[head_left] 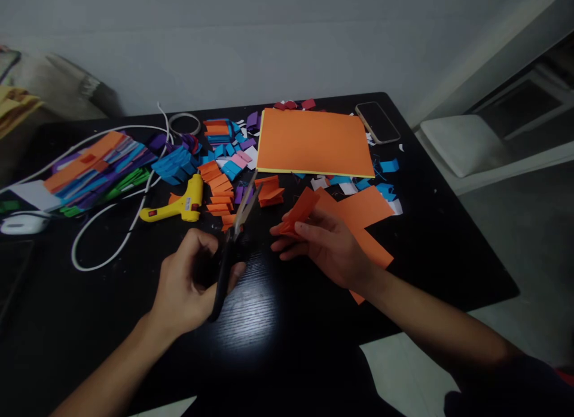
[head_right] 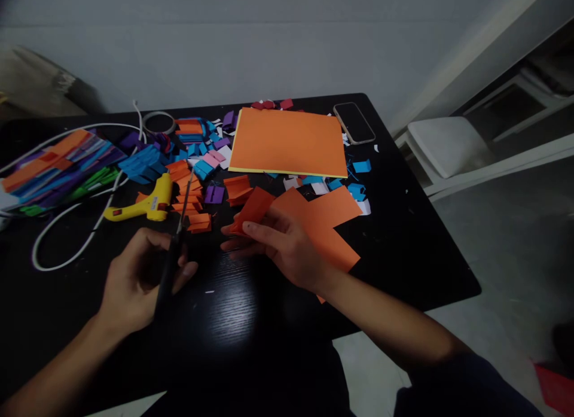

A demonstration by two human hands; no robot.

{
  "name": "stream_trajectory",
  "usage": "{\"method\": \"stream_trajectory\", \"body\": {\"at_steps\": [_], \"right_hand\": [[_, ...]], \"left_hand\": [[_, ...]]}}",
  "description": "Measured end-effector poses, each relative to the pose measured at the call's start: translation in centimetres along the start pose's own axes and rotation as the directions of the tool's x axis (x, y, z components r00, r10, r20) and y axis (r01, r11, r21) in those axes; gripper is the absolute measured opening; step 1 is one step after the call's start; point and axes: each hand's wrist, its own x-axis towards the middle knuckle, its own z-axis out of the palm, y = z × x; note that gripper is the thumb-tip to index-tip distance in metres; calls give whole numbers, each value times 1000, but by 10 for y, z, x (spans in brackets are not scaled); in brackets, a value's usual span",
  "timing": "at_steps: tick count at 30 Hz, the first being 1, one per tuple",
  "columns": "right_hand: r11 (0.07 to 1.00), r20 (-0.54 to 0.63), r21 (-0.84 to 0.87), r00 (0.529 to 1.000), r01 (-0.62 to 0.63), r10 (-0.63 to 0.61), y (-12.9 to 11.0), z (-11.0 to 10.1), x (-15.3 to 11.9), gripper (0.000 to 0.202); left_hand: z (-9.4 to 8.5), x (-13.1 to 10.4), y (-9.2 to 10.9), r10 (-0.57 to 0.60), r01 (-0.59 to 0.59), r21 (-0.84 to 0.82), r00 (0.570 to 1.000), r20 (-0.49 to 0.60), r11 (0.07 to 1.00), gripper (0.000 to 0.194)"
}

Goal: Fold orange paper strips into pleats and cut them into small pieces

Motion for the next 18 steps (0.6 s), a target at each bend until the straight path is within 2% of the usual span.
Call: {"method": "stream_trajectory", "body": {"at_steps": [12,15,18], "right_hand": [[1000,4,-17,1000,15,-15,5,2,1,18],[999,13,-29,1000,25,-25,7,3,1,23],[994,-3,-103,999,47,-48,9,5,-1,29]], "left_hand": [[1,2,1,-60,60,-57,998,2,997,33],[1,4,7,-83,87,-161,996,32,983,29],[4,7,16,-129,151,-342,988,86,928,26]]}}
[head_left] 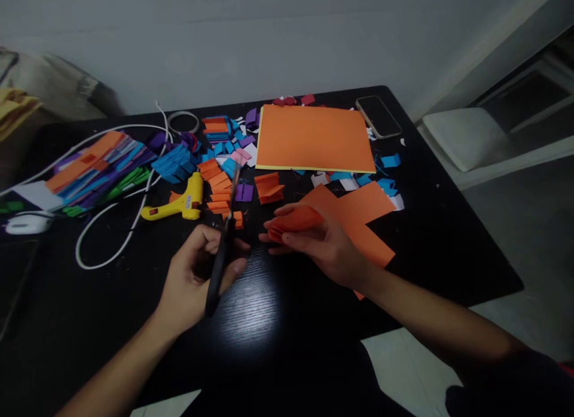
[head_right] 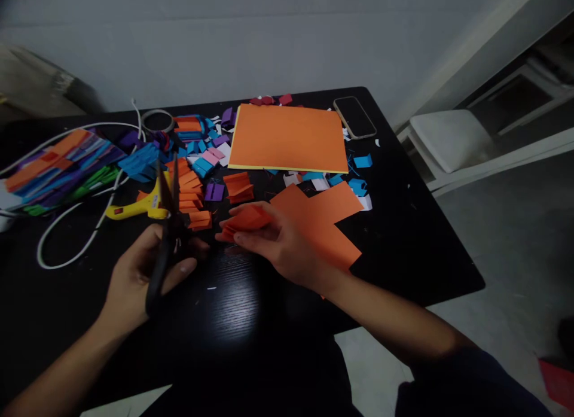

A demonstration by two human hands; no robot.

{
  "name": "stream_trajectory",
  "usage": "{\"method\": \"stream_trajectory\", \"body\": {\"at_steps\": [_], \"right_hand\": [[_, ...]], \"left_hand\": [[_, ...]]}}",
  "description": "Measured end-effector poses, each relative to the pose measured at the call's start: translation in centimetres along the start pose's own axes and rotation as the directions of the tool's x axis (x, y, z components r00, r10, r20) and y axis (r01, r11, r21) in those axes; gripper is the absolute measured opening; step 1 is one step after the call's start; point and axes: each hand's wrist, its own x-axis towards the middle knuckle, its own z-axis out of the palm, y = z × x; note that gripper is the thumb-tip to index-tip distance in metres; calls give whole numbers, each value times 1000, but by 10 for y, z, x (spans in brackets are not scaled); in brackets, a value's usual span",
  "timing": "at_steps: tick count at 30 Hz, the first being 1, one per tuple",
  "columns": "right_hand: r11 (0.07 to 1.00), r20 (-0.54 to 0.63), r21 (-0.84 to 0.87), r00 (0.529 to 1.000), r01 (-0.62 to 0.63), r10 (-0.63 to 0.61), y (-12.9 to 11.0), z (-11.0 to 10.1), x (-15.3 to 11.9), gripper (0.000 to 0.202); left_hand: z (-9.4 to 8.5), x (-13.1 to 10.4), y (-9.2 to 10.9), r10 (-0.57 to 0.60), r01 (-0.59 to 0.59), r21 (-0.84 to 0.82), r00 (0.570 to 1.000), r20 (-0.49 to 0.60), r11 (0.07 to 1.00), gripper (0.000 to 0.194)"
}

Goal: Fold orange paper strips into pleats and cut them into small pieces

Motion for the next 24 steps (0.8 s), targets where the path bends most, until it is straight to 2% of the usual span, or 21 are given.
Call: {"method": "stream_trajectory", "body": {"at_steps": [4,10,13,20,24], "right_hand": [[975,-14,-222,1000,25,-28,4,2,-3,29],[910,-34,-412,998,37,-56,8,5,-5,31],[882,-51,-469,995,51,-85,9,5,-6,32],[889,-60,-454,994,54,-91,15,4,-7,33],[906,-72,-419,994,49,-87,17,3,-5,33]], "left_hand": [[11,2,7,-35,39,-212,999,22,976,31],[22,2,6,-42,41,-378,999,6,925,36],[23,0,4,-49,38,-370,999,-21,928,38],[24,-3,5,-27,10,-278,998,-58,961,43],[25,-4,5,8,-17,-217,999,-44,976,37]]}}
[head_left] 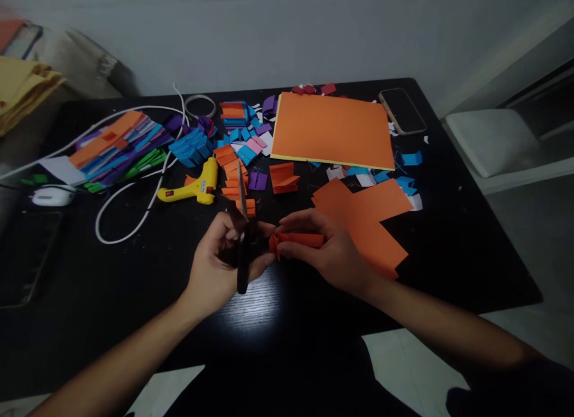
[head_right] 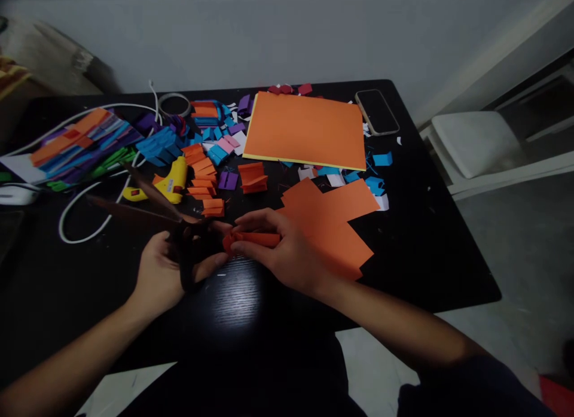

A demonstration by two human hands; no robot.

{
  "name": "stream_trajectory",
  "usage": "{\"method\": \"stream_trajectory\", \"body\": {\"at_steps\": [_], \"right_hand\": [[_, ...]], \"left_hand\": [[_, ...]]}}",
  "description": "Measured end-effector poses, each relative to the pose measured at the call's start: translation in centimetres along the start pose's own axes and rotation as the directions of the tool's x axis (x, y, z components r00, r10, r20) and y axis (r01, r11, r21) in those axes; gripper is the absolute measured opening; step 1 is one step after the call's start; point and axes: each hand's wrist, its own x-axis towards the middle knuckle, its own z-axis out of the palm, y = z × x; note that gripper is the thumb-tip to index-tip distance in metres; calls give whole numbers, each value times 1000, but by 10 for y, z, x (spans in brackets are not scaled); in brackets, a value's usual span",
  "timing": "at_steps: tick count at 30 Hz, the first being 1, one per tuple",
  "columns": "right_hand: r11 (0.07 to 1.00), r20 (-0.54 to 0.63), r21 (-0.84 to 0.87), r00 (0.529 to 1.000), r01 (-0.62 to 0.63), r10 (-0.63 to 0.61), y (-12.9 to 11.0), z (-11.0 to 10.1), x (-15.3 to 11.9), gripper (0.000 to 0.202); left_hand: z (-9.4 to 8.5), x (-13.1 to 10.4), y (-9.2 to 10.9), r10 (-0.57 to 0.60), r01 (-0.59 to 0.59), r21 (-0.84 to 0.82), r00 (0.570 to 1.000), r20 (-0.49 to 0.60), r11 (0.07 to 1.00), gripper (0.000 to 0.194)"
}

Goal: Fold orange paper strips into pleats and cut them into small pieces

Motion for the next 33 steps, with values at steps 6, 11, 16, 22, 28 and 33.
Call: {"method": "stream_trajectory", "body": {"at_steps": [6,11,16,22,28,33], "right_hand": [[999,-25,-52,1000,-2,1,1,0,1,26],[999,-34,-8,999,-38,38,0,1,1,26],[999,-19,-25,999,-27,27,2,-1,1,26],[996,-29,-91,999,-27,24,3,-2,0,23],[994,-12,-97,999,-45,44,2,-2,-1,21],[992,-9,-120,999,-38,37,3,-3,-1,21]], "left_hand": [[0,-2,-3,45,-45,46,999,13,998,37],[-2,-4,-4,73,-75,56,997,31,996,36],[-4,-3,-7,92,-92,-8,994,60,996,41],[-4,-2,-5,63,-65,25,997,51,998,45],[-5,-4,-7,67,-68,21,996,57,997,43],[-5,-3,-7,64,-64,1,995,71,998,42]]}}
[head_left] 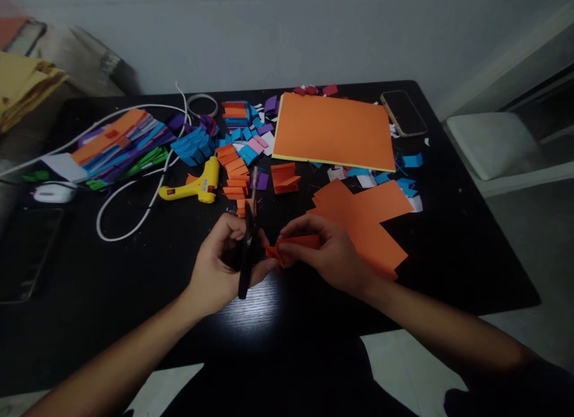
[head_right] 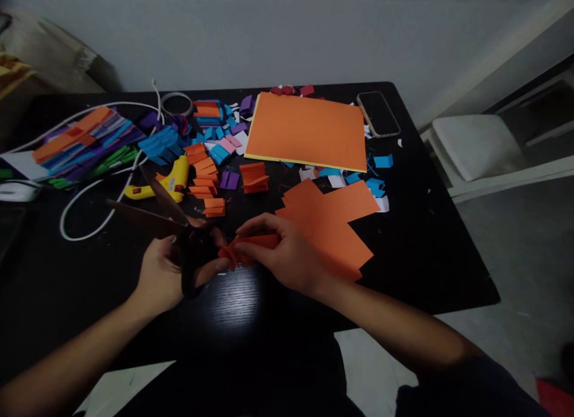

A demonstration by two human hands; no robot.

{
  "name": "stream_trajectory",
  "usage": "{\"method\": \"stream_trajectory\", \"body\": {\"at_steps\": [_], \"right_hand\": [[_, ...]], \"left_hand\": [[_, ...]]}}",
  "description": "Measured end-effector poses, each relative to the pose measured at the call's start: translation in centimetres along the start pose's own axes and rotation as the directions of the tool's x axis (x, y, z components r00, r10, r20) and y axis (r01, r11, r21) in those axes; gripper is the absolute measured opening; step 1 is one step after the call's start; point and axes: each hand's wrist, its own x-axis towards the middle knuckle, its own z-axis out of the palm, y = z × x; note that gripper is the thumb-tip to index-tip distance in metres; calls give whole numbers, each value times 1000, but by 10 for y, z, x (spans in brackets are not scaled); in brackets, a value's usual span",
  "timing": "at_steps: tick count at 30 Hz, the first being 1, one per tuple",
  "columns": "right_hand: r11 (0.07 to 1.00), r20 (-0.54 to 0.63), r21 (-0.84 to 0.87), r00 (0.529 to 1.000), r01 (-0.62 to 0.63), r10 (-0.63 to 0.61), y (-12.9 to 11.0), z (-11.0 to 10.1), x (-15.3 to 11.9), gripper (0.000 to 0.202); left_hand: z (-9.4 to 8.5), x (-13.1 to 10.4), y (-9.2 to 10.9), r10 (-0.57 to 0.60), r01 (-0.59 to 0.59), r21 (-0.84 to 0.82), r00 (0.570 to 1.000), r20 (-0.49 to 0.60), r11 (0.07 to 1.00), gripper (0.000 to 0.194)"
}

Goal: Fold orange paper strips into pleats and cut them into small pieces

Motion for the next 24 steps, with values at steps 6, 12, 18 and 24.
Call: {"method": "stream_trajectory", "body": {"at_steps": [6,12,18,24], "right_hand": [[990,-6,140,1000,-24,25,-3,2,0,43],[973,33,220,998,-67,61,-10,3,0,38],[941,173,315,983,-121,68,-4,5,1,32],[936,208,312,973,-160,97,-4,3,2,28]], "left_hand": [[1,-1,-3,-23,22,-44,1000,-9,999,39],[2,5,0,-47,48,-1,993,-110,999,41],[3,9,2,-49,50,2,989,-137,999,44],[3,9,-1,-47,39,-60,990,-134,997,45]]}}
